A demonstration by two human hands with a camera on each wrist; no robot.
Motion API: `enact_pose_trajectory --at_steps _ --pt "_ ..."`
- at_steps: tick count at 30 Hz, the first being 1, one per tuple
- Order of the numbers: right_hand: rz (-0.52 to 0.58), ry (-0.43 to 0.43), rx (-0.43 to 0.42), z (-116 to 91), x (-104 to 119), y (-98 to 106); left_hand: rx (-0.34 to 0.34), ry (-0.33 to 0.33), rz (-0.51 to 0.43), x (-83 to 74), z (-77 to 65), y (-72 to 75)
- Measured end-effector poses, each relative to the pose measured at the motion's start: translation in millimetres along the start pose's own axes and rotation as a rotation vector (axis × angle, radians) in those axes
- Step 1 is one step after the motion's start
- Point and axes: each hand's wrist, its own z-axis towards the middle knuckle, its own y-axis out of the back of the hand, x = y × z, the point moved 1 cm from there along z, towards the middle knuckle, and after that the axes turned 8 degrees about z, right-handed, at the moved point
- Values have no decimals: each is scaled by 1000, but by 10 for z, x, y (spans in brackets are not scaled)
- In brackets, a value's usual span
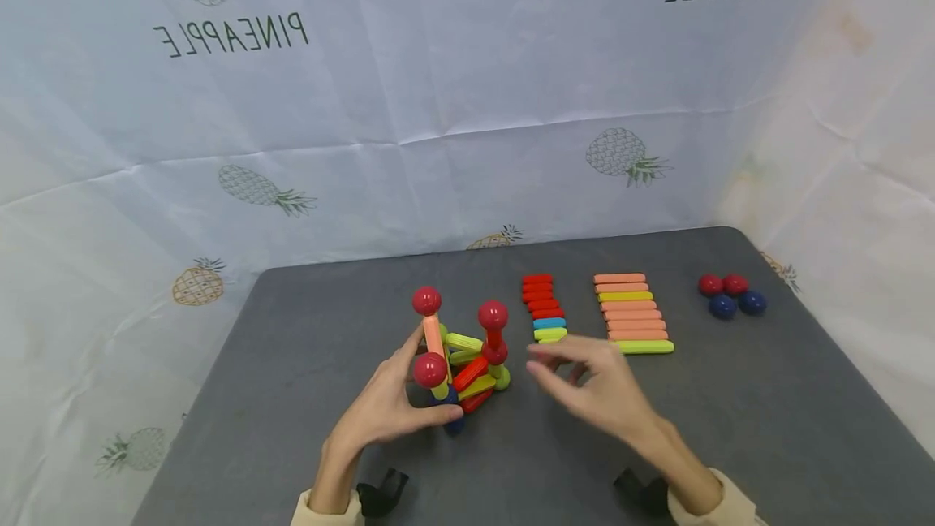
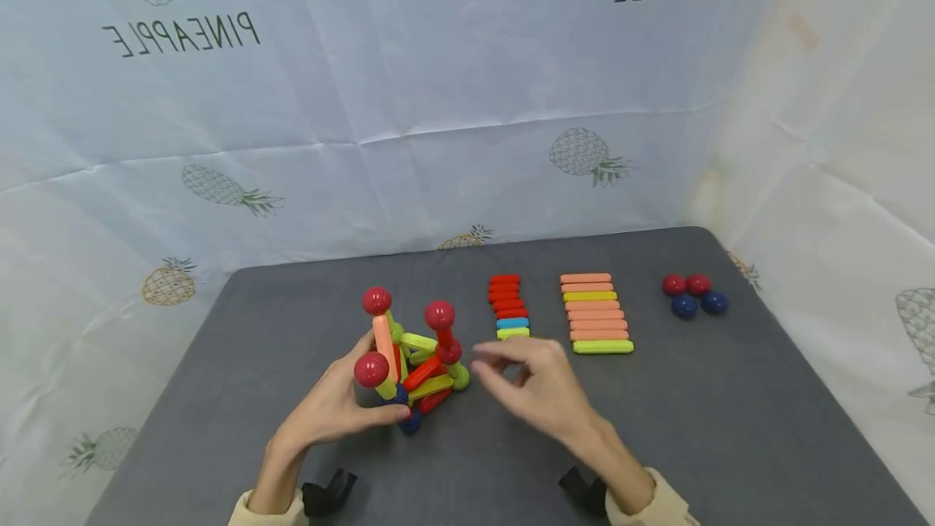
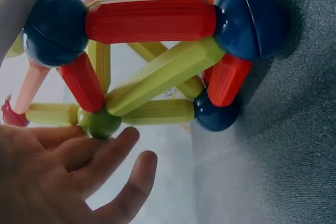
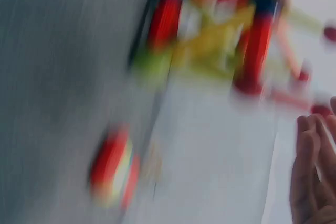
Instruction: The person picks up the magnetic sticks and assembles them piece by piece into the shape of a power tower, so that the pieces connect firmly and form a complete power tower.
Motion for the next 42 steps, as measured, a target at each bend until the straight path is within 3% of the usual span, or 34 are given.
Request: enact_pose_trajectory --at_steps 2,5,8,12,19,24,30,34,38,42 --pt "-208 -79 -16 16 -158 235 28 -7 -4 -9 15 6" --pt "-487 -223 73 -25 -410 535 68 -11 -19 -28 33 10" --pt "-601 -349 184 -129 -608 709 97 -4 -27 -38 34 16" --pt "-610 -418 261 -242 -747 755 110 1 -39 -30 26 30" --pt "-651 -381 238 -256 -826 738 127 -54 -53 -23 35 38" --pt "-630 -394 253 -243 -861 764 128 -57 -33 -26 24 41" --pt "-638 -453 252 -242 -822 788 88 -50 24 -27 4 43" --pt "-564 -491 234 -201 -713 767 60 -62 39 -26 -14 54" --pt "-493 -434 160 -115 -523 739 11 -51 50 -49 -33 97" --pt "-454 -283 27 -35 -308 702 -107 -33 56 -89 -56 140"
